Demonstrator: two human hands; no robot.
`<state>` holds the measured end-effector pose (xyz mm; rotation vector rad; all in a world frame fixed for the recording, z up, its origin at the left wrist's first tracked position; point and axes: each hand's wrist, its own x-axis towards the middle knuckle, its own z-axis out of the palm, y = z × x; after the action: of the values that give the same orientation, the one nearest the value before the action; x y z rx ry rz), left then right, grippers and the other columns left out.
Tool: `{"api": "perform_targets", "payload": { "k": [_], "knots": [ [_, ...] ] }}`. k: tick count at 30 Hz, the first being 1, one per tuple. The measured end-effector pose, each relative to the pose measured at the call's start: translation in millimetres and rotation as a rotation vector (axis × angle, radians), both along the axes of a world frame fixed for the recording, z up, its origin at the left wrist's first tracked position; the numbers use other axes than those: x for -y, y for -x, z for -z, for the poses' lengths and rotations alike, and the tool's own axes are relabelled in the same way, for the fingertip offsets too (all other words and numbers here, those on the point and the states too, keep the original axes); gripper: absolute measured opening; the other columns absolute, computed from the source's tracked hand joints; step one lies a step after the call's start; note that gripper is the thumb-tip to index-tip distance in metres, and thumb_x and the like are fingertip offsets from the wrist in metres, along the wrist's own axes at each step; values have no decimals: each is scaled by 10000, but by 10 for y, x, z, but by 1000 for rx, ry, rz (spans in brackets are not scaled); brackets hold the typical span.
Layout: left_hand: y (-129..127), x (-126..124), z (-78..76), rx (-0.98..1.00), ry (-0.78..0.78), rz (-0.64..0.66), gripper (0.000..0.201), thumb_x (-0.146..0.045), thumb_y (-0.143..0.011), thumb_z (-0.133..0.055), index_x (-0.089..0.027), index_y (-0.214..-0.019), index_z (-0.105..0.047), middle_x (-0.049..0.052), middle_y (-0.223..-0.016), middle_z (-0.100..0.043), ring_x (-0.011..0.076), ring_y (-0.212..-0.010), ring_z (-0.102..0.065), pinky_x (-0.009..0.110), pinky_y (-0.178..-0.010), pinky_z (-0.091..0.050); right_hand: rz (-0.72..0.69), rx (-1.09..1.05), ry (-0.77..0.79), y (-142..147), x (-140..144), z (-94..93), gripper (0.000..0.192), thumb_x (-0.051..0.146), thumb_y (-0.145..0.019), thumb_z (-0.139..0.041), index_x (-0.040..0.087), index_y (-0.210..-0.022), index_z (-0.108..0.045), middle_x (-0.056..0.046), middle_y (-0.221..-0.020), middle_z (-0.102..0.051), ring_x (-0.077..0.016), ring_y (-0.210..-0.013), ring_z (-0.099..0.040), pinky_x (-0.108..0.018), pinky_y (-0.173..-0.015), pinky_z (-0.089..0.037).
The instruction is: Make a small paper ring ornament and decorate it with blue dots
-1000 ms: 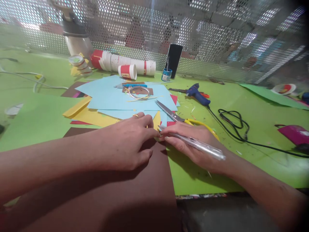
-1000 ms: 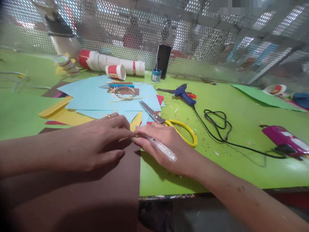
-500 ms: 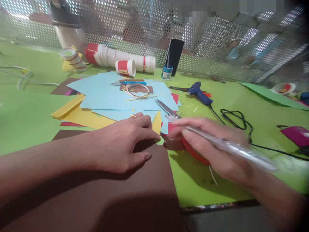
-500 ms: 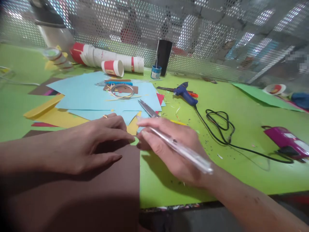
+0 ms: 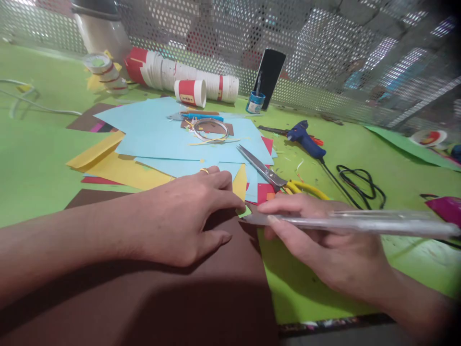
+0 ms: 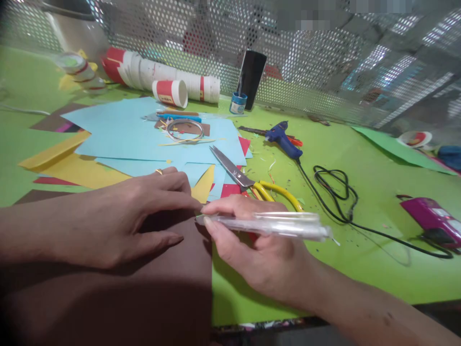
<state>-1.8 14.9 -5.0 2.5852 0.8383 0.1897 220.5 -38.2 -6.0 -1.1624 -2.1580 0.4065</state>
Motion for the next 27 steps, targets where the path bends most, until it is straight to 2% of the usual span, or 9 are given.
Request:
{"api": "perform_targets", "payload": {
  "k": [5,14,27],
  "knots": [
    [1,0,12,15,-7,-5,364,-262,-834,-588,-284,-1191,-659,57,-950,-539,247,-923,-530,388,-854,-459,81,21,16,40,-28,46,89,190,-860,-623,221,-905,-693,43,-747,-754,-106,-637,-691,-212,-646,-557],
    [-11,-45,17,21,68,-30,387,-261,-792,-619,-318,-1170,-684,42,-959,-566,230,-913,-560,355,-795,-470,76,34,58,26,-26,67,71,225,-888,-605,235,-889,-675,60,-760,-737,-83,-623,-678,-199,-603,-518],
    [-11,-32,5,2,80,-58,371,-267,-789,-630,-313,-1150,-700,44,-951,-571,235,-878,-566,363,-782,-483,88,72,23,19,-23,94,83,268,-896,-602,256,-918,-681,51,-751,-754,-125,-624,-696,-259,-597,-520]
  ]
}}
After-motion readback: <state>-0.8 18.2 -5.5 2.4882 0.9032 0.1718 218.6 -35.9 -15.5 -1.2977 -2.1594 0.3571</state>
